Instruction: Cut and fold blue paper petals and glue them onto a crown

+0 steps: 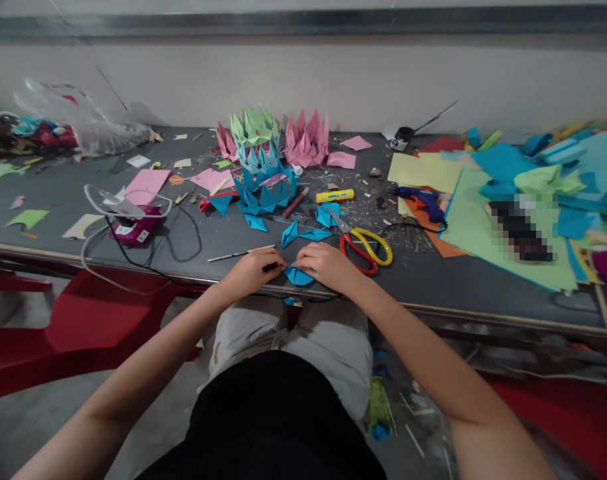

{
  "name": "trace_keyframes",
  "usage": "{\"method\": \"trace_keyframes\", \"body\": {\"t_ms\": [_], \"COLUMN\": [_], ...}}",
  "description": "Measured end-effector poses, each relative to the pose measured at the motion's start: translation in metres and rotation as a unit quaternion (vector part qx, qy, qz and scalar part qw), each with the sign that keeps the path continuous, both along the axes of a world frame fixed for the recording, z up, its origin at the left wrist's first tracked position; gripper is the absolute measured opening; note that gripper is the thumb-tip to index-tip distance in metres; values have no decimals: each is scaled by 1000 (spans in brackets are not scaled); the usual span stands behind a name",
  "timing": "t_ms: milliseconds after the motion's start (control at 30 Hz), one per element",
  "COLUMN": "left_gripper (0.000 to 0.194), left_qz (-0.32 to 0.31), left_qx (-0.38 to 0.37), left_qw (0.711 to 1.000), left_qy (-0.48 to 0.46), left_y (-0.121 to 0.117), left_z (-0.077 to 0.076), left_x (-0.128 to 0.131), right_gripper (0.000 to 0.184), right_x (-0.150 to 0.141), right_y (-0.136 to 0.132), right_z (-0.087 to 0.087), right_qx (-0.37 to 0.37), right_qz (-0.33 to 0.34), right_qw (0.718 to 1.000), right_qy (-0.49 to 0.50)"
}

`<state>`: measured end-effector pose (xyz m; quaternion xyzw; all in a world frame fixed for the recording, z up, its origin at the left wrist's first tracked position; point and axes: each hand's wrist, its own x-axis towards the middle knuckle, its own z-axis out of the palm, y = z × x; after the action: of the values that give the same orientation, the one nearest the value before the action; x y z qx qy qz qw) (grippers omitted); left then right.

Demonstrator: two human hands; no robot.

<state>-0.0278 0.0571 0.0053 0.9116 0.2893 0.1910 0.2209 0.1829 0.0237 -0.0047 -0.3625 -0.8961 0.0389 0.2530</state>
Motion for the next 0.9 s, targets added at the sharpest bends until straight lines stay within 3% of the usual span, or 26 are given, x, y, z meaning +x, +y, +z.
{"method": "trace_keyframes", "body": {"t_ms": [267, 500, 667, 900], "left_gripper": [13, 20, 23, 23], "left_qz": [-44, -68, -57, -4], "left_qx": [9, 70, 103, 149], "left_qw": [999, 993, 991, 987], "left_qy": [20, 71, 65, 55], "left_y": [5, 3, -4, -19], "left_z": [4, 2, -3, 3], "left_x": [-2, -4, -13, -11], "right_gripper": [22, 25, 24, 22], "right_x": [4, 6, 6, 3], "right_y": [0, 2, 4, 2], "right_z": [1, -1, -6, -2], "right_qx": [-23, -46, -52, -16], "right_qz": [39, 48, 45, 44], "right_qw": [999, 997, 997, 998], "right_qy": [-14, -29, -24, -43]}}
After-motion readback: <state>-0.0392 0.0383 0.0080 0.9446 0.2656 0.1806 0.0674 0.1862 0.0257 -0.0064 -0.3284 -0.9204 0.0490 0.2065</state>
